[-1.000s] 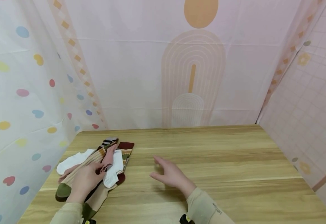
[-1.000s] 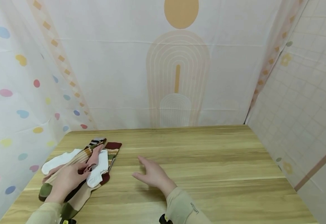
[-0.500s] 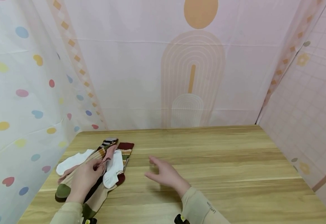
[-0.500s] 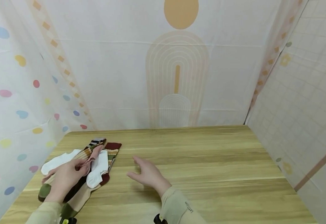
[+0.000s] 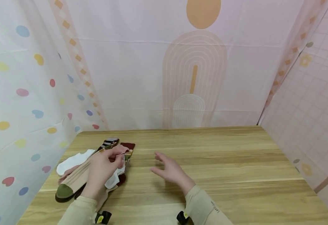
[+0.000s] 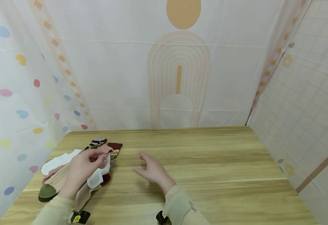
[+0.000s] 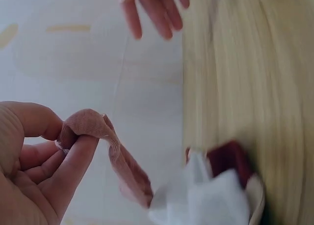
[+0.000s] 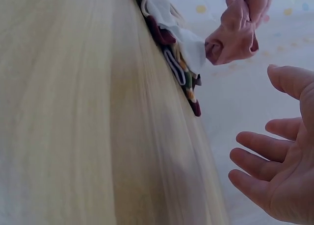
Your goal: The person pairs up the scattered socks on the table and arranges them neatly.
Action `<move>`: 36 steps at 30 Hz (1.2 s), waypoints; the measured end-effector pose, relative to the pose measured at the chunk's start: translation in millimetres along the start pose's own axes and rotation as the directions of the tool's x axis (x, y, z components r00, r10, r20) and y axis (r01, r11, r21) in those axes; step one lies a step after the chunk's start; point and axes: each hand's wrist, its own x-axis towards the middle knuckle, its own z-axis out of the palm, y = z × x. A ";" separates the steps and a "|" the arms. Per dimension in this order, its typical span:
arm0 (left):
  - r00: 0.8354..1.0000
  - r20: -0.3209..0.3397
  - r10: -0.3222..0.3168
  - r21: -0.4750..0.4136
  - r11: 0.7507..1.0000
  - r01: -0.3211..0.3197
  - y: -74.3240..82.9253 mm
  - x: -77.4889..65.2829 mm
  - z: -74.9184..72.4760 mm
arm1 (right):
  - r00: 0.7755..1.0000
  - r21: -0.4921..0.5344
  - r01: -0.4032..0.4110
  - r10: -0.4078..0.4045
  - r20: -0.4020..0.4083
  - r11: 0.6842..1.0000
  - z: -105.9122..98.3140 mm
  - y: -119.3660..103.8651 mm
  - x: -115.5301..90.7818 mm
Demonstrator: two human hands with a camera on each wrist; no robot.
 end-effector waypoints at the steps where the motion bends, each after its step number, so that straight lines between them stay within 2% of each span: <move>1: 1.000 0.016 -0.010 -0.011 1.000 0.010 3.2 0.3 3.7 | 1.000 0.007 -0.002 0.002 -0.002 1.000 -1.0 0.9 0.1; 8: 0.993 0.120 0.023 -0.166 0.986 -0.003 15.6 0.4 41.5 | 0.999 0.038 -0.018 0.020 -0.045 0.999 -9.5 8.4 2.4; 12: 0.983 0.179 0.028 -0.188 0.982 0.006 16.9 -2.4 60.9 | 0.997 0.085 -0.044 0.050 -0.061 0.995 -15.2 14.3 1.6; 19: 0.975 0.220 0.035 -0.204 0.979 0.010 24.3 -4.0 83.1 | 0.995 0.098 -0.057 0.065 -0.077 0.994 -19.6 21.0 2.1; 24: 0.980 0.191 0.063 -0.159 0.987 -0.032 25.8 -1.5 86.6 | 0.994 0.089 -0.072 0.079 -0.076 0.993 -19.6 23.8 2.6; 30: 0.981 0.190 0.028 -0.124 0.992 -0.004 17.4 5.2 79.6 | 0.993 0.080 -0.094 0.100 -0.068 0.992 -19.6 24.6 2.2; 36: 0.983 0.181 0.019 -0.062 0.998 -0.008 5.8 17.5 70.5 | 0.995 0.062 -0.090 0.093 -0.046 0.994 -18.6 22.5 1.7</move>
